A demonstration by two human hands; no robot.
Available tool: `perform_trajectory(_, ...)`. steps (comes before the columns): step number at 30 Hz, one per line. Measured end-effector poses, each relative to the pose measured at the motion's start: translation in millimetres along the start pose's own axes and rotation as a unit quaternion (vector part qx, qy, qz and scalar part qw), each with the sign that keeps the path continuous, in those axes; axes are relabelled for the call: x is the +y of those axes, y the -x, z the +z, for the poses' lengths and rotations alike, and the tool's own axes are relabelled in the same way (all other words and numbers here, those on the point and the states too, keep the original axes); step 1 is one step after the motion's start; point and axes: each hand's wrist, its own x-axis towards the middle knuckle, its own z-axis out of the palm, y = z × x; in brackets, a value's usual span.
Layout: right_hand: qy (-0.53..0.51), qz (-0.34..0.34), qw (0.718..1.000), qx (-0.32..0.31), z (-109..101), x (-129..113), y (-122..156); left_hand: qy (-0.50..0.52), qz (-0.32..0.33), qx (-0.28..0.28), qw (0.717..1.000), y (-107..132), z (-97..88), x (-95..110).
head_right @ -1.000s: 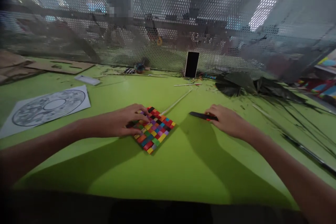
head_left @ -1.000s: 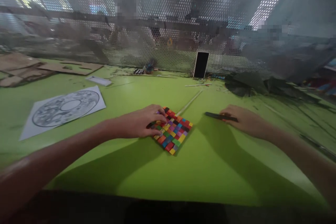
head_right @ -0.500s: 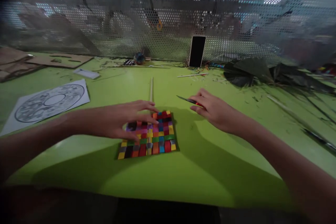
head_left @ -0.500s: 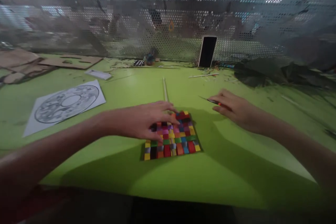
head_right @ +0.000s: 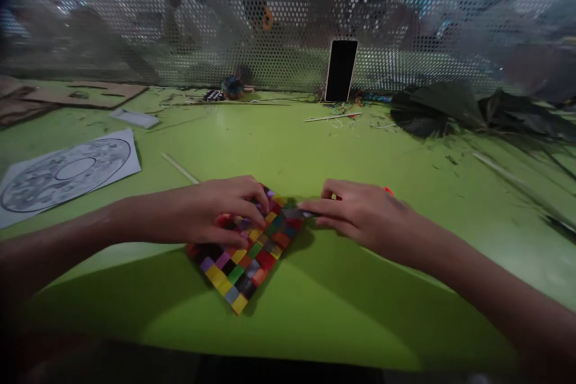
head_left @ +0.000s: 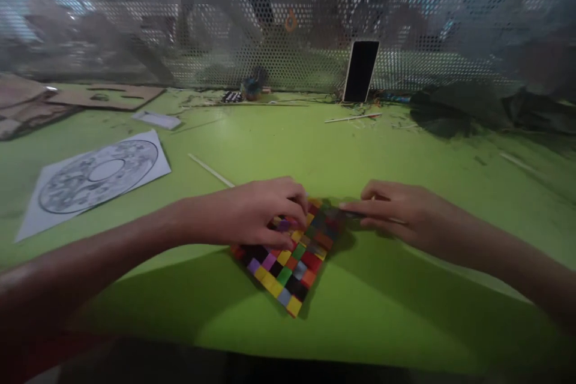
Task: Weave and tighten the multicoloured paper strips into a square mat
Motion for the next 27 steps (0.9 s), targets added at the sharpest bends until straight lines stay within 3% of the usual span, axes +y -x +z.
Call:
perform_trajectory(4, 0.03, -0.052, 0.998, 0.011, 4.1, -10.3, 2.1, 0.049, -0.02, 0.001, 0.999, 2.0, 2.6, -12.6)
perform_trajectory(8, 0.057, -0.084, 0.995, 0.003, 3.2, -15.1, -3.5, 0.045, 0.003, 0.014, 0.999, -1.4, 6.5, -17.4)
perform_trajectory(14, 0.048, -0.074, 0.996, -0.004, -0.7, -12.4, -8.6, -0.067, 0.067, 0.069, 0.993, 1.5, 12.7, -11.5)
perform_trajectory(18, 0.062, -0.086, 0.994, -0.02, -3.9, -13.7, -11.8, -0.15, 0.091, 0.065, 0.982, 5.4, 12.1, -2.7)
perform_trajectory(27, 0.087, -0.103, 0.99, -0.029, -6.3, -20.2, -17.0, -0.184, 0.08, 0.068, 0.977, 7.1, 19.8, 0.6)
